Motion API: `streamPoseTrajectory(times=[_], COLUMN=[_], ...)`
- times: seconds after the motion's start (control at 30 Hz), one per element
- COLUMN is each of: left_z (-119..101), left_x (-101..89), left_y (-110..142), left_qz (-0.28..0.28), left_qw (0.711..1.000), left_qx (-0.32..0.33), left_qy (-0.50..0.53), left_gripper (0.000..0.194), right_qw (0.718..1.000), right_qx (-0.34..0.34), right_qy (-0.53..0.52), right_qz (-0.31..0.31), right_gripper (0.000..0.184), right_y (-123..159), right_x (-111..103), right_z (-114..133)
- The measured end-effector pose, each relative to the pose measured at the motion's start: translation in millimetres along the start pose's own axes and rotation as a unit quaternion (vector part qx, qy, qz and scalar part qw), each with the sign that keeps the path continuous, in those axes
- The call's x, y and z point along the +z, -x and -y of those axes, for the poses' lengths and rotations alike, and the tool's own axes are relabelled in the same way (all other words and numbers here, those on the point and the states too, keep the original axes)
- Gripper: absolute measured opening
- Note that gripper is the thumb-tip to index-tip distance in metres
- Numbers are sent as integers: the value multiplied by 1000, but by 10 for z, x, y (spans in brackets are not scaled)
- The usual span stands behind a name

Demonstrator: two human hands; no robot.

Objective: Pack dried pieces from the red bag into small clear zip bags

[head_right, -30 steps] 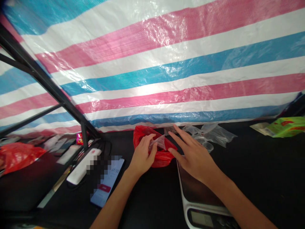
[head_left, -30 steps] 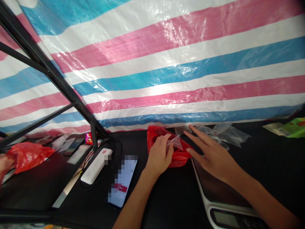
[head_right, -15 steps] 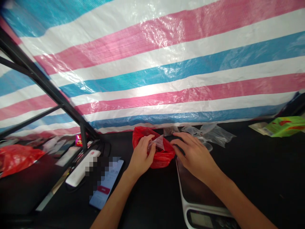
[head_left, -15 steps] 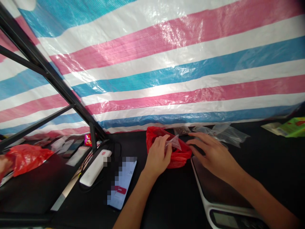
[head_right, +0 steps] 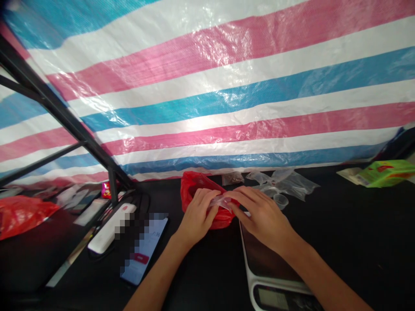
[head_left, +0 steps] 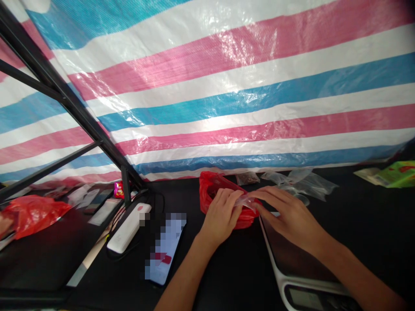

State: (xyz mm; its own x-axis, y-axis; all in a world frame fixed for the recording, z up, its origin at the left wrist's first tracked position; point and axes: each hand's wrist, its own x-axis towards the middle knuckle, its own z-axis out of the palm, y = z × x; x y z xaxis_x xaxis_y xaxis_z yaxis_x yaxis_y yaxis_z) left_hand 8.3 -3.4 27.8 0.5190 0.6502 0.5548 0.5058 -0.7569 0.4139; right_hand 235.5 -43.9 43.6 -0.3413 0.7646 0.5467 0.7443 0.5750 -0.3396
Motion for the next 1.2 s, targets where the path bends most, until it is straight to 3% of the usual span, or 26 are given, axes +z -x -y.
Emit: streamPoseTrajectory(times=[0.1, 0.23, 0.37, 0.47, 0.6, 0.77, 0.9, 1.03, 1.2], left_z=[-2, 11, 18, -16, -77, -23, 27, -21, -122], left_x=[-9, -14, -21, -30, -20, 102, 259, 356, 329], left_y=[1, -5, -17, -19, 6, 56, 69, 65, 75], left_qz=[-7, -51, -52, -9, 106, 162, 91, 10, 37], left_qw=[1000, 999, 998, 1000, 993, 987, 989, 978, 986], left_qx=[11, 3, -22, 4, 46, 18, -66, -81, -47], left_qy=[13, 8, 5, 17, 3, -8, 94, 192, 156], left_gripper=[33, 45, 31, 25, 35, 45, 41, 35, 42], right_qw=[1000, 990, 976, 976, 977, 975, 973, 977, 980], right_qx=[7, 57, 96, 110, 121, 94, 82, 66, 53], right_qy=[9, 85, 158, 164, 167, 195, 199, 186, 169], right_qz=[-13, -95, -112, -88, -48, -59, -81, -84, -88], right_gripper=[19, 17, 22, 23, 24, 28, 31, 28, 25], right_y=[-19, -43, -30, -2, 39, 64, 66, 73, 54], right_x=[-28, -99, -167, -151, -72, -18, -1, 26, 28], right_z=[-31, -161, -348, -457, -540, -612, -649, -679, -703])
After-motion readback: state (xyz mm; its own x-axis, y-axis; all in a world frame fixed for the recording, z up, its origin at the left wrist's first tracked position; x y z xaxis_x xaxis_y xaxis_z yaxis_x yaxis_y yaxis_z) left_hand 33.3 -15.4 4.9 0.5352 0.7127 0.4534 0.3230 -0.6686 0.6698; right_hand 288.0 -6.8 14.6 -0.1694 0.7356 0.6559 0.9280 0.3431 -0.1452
